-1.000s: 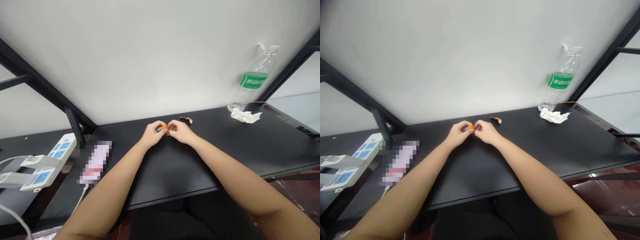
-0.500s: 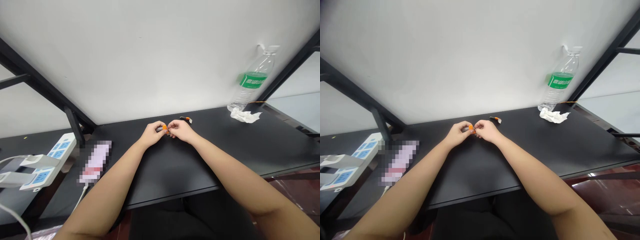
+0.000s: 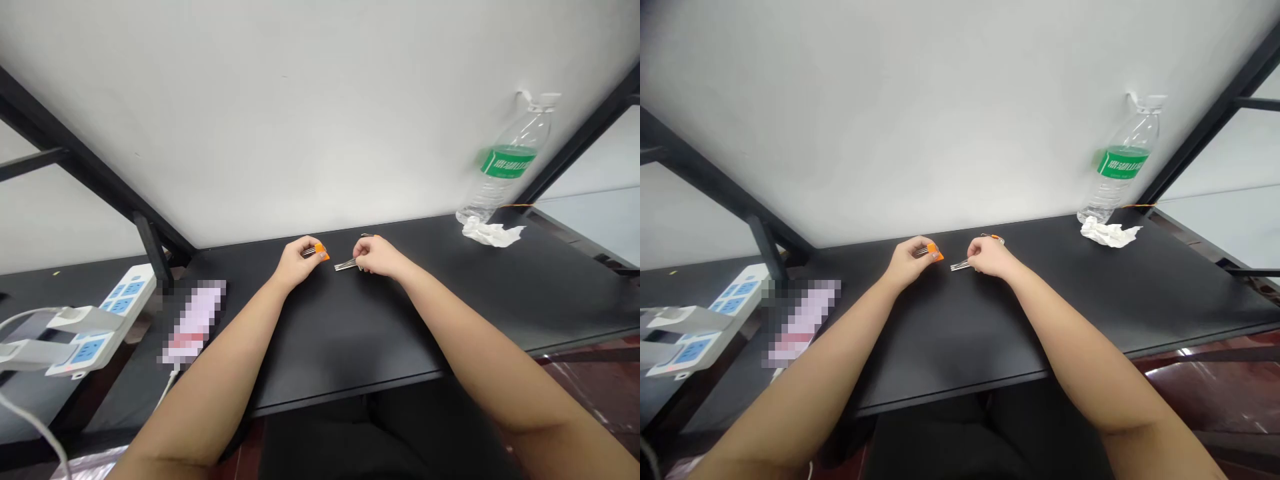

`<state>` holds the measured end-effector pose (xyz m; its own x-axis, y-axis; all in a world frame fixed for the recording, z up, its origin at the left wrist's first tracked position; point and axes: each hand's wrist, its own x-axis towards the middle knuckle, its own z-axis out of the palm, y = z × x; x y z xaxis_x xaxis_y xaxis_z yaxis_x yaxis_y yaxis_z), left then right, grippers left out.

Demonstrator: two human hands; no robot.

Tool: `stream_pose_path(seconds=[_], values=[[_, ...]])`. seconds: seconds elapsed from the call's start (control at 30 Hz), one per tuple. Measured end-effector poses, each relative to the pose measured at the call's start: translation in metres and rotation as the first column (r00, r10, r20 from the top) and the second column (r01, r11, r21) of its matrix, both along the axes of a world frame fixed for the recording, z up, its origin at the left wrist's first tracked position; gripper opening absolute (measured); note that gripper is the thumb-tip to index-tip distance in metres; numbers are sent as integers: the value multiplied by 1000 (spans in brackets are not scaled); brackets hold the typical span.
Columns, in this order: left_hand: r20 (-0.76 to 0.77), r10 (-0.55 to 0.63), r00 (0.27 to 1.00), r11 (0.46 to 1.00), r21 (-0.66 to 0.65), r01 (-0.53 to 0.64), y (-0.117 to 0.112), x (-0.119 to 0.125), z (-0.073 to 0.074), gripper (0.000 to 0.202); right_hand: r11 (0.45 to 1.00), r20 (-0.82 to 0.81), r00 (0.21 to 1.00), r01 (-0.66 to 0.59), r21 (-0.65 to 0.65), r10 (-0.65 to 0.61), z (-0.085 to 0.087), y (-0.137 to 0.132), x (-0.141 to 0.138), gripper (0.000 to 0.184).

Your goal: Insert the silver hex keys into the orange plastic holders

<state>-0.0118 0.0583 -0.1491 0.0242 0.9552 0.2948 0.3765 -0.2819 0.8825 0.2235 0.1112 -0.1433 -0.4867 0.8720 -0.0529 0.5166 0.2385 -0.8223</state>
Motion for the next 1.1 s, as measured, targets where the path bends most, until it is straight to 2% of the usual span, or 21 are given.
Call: stream_pose_path(seconds=[0.1, 0.17, 0.23, 0.3, 0.43, 0.6, 0.67, 0.77, 0.83, 0.9, 1.0, 1.1], values=[[56, 5, 998, 1000, -21, -4, 1, -1, -3, 29, 980, 214, 965, -173, 97, 149, 4, -7, 3, 14], [46, 3, 999, 999, -32, -1, 1, 0, -4, 29, 947, 340, 930, -229, 226, 144, 3, -13, 1, 21], [37, 2, 999, 999, -33, -1, 1, 1, -4, 29, 914, 423, 901, -250, 320, 98, 1, -16, -1, 36], [23, 2, 1000, 1000, -29, -1, 1, 2, -4, 27, 908, 462, 884, -252, 334, 75, -3, -17, -5, 42], [-33, -7, 999, 1000, -28, 6, 0, 3, -4, 23, 932, 443, 896, -193, 306, 40, -11, -10, -12, 21], [-56, -21, 998, 1000, -11, 20, -1, 3, -5, 22, 939, 430, 903, -146, 311, -3, -17, -4, -13, 22], [-68, -28, 997, 1000, -11, 28, -2, 3, -5, 23, 932, 391, 920, -131, 339, -13, -17, -4, -12, 24], [-110, -41, 993, 999, -15, 39, -3, 6, -4, 24, 909, 166, 984, -126, 397, 64, -15, -9, -14, 25], [-149, -43, 988, 999, -7, 42, -4, 8, -2, 23, 920, -39, 983, -151, 362, 177, -13, -13, -17, 20], [-186, -42, 982, 999, 11, 45, -5, 11, 1, 22, 947, -194, 955, -165, 277, 224, -13, -18, -22, 16], [-213, -36, 976, 999, 29, 43, -7, 15, 5, 22, 978, -286, 946, -107, 177, 155, -14, -21, -28, 15], [-223, -29, 974, 999, 21, 35, -8, 16, 7, 23, 985, -285, 952, -65, 158, 109, -14, -22, -30, 13]])
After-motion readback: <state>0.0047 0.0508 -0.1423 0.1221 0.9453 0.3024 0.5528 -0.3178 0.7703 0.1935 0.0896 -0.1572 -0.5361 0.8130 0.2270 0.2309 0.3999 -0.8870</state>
